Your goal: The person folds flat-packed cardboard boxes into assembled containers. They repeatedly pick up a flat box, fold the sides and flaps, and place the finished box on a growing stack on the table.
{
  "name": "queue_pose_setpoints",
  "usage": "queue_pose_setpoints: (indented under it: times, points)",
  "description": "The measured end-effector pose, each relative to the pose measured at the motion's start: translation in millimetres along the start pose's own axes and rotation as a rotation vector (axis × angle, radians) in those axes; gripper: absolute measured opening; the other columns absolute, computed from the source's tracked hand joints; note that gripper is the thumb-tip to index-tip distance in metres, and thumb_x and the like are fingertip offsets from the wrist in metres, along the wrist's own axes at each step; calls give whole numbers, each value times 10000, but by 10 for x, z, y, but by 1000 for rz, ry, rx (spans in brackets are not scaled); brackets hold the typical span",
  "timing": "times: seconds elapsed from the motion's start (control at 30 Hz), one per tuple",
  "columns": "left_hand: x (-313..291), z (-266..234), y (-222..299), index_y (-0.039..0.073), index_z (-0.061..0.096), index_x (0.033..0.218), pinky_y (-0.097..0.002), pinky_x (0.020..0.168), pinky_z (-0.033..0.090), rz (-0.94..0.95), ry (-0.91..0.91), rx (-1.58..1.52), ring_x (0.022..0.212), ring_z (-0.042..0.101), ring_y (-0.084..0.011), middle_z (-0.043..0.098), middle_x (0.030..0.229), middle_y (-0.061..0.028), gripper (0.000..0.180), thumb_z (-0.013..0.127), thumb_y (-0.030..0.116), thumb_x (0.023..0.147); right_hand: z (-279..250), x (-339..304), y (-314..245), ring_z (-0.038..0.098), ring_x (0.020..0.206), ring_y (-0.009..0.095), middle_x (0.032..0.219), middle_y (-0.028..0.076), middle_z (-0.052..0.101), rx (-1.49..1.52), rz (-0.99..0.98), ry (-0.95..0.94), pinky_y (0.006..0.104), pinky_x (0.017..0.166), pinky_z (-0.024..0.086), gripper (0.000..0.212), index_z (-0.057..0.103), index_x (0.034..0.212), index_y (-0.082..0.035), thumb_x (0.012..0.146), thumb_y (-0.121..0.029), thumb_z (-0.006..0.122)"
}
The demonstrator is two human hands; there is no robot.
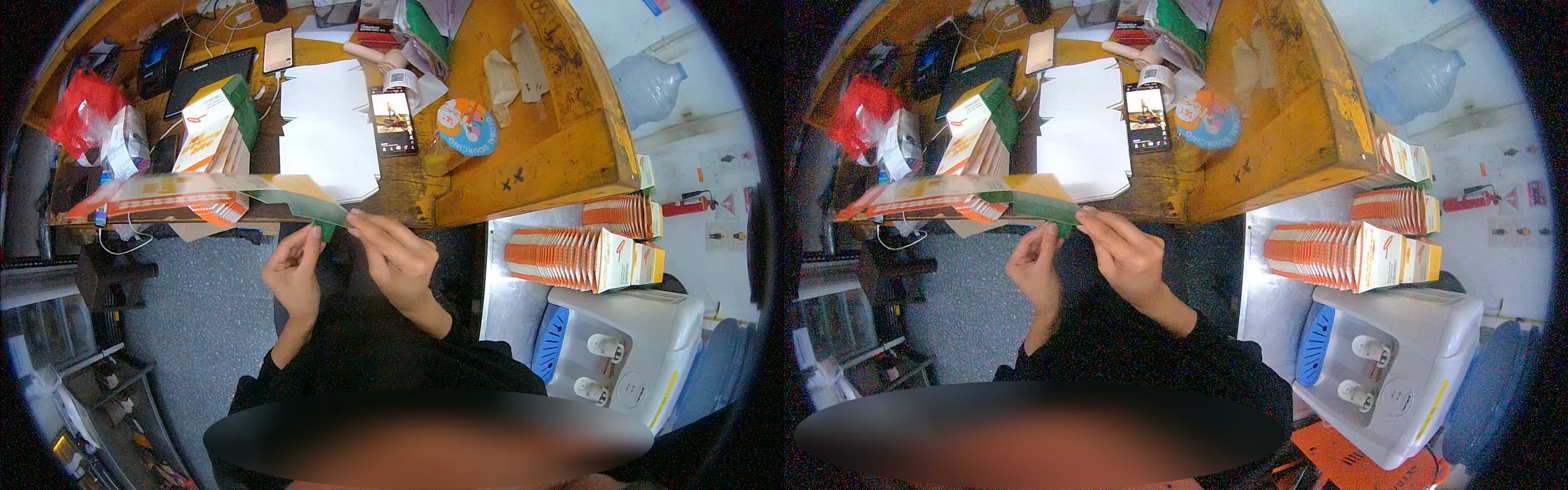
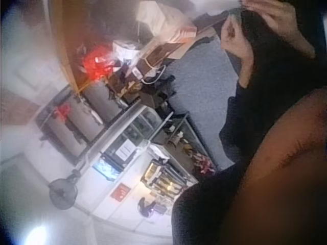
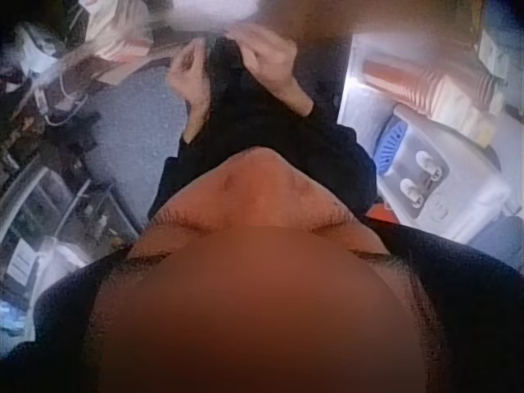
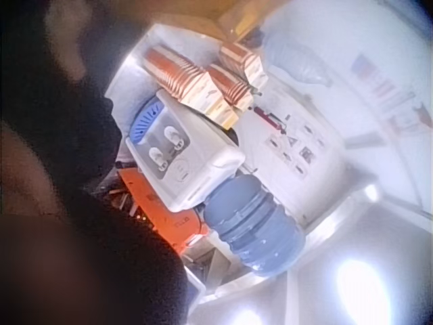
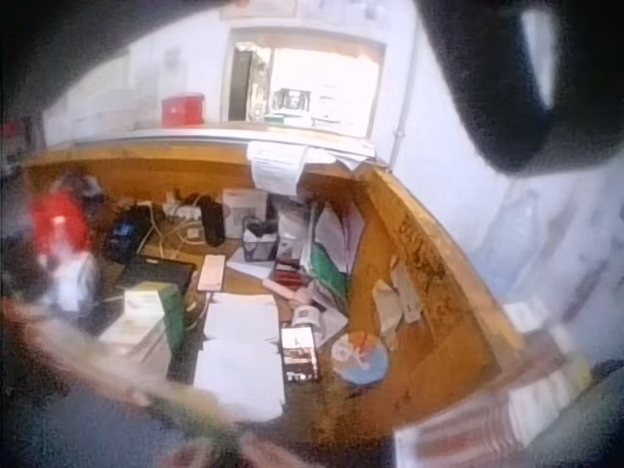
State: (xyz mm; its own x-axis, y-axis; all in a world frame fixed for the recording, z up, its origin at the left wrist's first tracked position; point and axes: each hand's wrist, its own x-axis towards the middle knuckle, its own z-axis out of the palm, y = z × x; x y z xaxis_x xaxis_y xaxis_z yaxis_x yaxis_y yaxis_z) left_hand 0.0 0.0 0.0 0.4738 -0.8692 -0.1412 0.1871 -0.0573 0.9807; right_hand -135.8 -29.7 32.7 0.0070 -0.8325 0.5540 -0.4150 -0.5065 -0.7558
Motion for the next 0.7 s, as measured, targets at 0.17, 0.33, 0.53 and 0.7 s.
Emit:
queue_pose_setpoints:
  times: [0.17, 0.33, 0.53, 0.7]
  points:
    - [87, 49, -137, -72, 677, 940, -253, 748, 551, 140, 249, -154, 829, 660, -131, 701, 914, -99, 79, 690, -38, 870, 128, -13, 70, 705, 758, 178, 868, 112, 686, -118, -144, 47, 257, 529, 517, 267, 756, 975, -51, 753, 87, 699]
    - [34, 33, -30, -49, 660, 974, -276, 731, 553, 155, 112, -120, 831, 664, -165, 697, 944, -108, 137, 676, -64, 839, 262, -74, 34, 668, 720, 208, 886, 97, 667, -60, -84, 48, 298, 588, 537, 270, 744, 961, -47, 716, 61, 709]
    - [23, -12, -53, -27, 661, 916, -273, 695, 544, 207, 93, 26, 792, 662, -176, 692, 868, -95, 117, 671, -84, 814, 220, -25, 40, 682, 747, 235, 888, 91, 671, 5, -122, 36, 322, 636, 561, 256, 740, 937, -50, 704, 52, 706]
    - [34, -66, -64, -31, 669, 950, -282, 659, 533, 368, 33, 33, 742, 656, -158, 700, 884, -85, 140, 697, -54, 815, 220, 1, 11, 687, 734, 196, 868, 92, 681, 100, -208, -4, 279, 614, 556, 297, 753, 942, -42, 688, 102, 698]
